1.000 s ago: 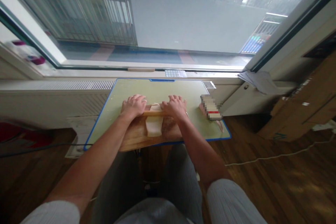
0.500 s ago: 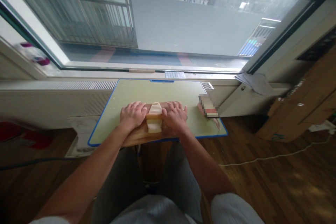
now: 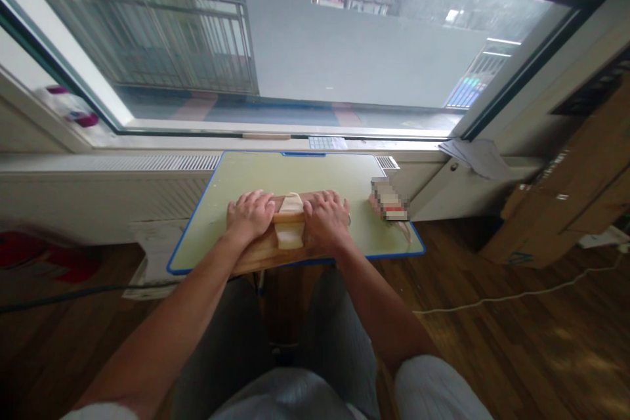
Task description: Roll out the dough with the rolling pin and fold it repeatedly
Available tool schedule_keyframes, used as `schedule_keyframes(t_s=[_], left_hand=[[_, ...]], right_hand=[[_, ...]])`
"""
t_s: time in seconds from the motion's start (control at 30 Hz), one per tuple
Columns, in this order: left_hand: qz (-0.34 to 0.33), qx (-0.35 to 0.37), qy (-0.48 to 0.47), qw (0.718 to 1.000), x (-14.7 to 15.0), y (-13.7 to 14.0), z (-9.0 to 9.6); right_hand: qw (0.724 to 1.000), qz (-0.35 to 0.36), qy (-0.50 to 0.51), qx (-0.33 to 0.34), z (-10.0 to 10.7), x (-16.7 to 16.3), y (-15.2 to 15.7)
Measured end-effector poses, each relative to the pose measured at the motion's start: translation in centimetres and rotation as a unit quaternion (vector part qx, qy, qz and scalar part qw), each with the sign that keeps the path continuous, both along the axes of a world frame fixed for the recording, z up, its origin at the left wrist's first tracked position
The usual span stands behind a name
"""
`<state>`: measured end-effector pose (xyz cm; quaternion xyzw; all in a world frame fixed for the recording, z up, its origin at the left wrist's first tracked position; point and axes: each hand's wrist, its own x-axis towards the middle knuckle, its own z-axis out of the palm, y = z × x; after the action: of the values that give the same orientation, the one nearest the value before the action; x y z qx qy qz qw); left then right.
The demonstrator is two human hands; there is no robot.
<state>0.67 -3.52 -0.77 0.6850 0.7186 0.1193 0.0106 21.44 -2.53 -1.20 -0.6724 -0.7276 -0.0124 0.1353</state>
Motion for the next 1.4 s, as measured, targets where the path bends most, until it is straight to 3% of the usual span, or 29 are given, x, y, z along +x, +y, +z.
schedule_keyframes(t_s=[0.4,0.77,1.1,1.4], left_hand=[[-0.009,-0.068,-0.023,0.997,-0.7,4.4,0.7],[0.010,-0.045,-0.029,0.999,-0.8,6.4,0.6],[-0.026,-0.045,-0.016,0.999,-0.8,4.1,0.7],[-0.040,0.047,-0.010,0.998,-0.4,-1.0,-0.7]], right_hand=[[0.999,0.005,0.012,-0.048,1.0,-0.4,4.6],[0.996,-0.013,0.037,-0.077,0.6,-0.6,7.5],[0.997,0.009,0.004,-0.082,1.1,-0.3,3.6],[0.999,-0.010,0.002,-0.031,-0.1,-0.1,-1.7]])
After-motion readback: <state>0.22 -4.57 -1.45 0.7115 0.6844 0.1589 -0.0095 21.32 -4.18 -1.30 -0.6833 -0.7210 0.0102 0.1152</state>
